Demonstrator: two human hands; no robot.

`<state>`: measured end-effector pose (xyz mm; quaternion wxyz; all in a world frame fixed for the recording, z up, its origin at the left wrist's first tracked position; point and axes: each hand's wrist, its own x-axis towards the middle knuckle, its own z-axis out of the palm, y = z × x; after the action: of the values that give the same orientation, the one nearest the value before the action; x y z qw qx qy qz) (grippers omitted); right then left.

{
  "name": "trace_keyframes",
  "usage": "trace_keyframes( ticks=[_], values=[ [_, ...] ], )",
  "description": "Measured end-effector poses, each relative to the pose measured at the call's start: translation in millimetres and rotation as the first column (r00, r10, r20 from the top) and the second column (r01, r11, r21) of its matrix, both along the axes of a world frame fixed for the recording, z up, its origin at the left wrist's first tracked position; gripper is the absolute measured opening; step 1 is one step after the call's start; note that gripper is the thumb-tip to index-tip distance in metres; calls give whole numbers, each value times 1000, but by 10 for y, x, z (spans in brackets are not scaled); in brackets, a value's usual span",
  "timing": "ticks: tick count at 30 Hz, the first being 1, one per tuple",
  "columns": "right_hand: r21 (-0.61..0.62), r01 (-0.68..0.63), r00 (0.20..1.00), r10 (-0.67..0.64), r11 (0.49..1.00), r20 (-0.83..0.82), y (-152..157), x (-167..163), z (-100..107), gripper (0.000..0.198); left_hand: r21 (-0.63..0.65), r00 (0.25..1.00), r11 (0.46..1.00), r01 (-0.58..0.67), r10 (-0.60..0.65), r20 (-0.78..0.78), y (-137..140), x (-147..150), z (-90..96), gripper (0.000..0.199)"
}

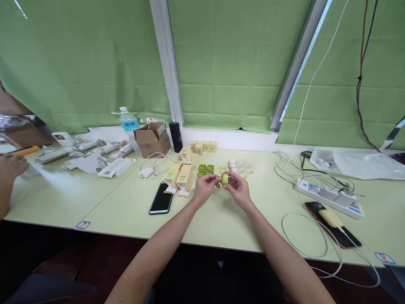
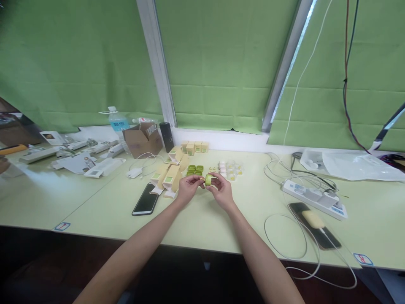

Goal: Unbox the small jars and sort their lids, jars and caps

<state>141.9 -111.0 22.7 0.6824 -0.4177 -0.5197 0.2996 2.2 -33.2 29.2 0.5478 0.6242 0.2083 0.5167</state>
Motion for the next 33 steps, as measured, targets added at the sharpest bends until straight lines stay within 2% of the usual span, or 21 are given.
trace_keyframes(
  ticks=[8,15,21,26,33],
  values=[
    [79,94,977,-107,992,184,-26,-19,9,39,-71,999,997,44,-44,2,-39,11,1,29],
    [88,125,941,-146,988,306,-49,12,9,38,-85,997,994,70,-71,-17,-48,0,22,28],
    [59,107,968,-118,992,220,9,26,-34,39,-41,1000,999,29,-29,2,-49,24,-10,29],
    [44,97,994,-99,994,54,22,10,11,45,4,995,997,77,-77,55,-62,19,36,40],
    [48,100,992,-104,994,77,-12,-16,35,42,-57,997,997,51,-47,66,2,28,10,34]
  ],
)
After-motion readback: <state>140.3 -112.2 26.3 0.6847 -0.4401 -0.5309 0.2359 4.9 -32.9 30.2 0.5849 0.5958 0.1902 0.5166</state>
